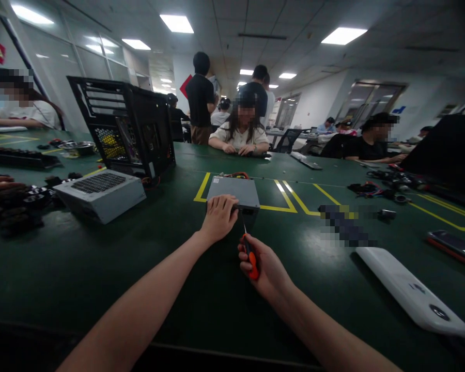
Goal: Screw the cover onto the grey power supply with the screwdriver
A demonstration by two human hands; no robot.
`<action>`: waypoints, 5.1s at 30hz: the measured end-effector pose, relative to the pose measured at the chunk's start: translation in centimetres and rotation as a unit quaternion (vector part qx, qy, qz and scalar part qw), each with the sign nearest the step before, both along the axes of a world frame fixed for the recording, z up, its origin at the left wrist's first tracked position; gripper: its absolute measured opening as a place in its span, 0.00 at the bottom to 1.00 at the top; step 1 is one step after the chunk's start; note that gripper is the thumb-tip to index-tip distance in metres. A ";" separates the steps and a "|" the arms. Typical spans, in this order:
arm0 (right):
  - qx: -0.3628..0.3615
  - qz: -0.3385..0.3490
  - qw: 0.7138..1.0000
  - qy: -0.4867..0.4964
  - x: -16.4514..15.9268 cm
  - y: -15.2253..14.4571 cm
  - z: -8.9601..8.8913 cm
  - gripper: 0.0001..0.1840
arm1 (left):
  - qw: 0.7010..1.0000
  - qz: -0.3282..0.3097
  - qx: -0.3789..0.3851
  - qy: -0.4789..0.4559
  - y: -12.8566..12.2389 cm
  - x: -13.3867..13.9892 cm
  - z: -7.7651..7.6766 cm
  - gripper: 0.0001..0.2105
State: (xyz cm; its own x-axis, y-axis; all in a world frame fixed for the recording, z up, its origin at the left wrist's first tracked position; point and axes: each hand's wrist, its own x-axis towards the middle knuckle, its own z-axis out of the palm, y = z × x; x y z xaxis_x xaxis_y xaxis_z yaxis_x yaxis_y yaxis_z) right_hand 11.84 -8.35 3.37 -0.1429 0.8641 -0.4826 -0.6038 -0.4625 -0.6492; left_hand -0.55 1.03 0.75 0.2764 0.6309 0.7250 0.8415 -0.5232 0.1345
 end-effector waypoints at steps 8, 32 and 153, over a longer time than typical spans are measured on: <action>-0.011 0.019 1.000 0.006 0.2 0.1 -0.4 0.12 | 1.000 0.006 0.006 -0.002 -0.1 0.1 0.0 0.10; -0.003 0.019 1.000 0.018 0.1 0.1 -0.1 0.13 | 1.000 0.021 0.021 0.002 0.4 0.3 -0.5 0.10; 0.063 -0.057 0.984 0.157 -0.4 -6.8 -2.9 0.10 | 0.588 -0.367 -0.540 -0.477 -1.7 0.8 -0.6 0.11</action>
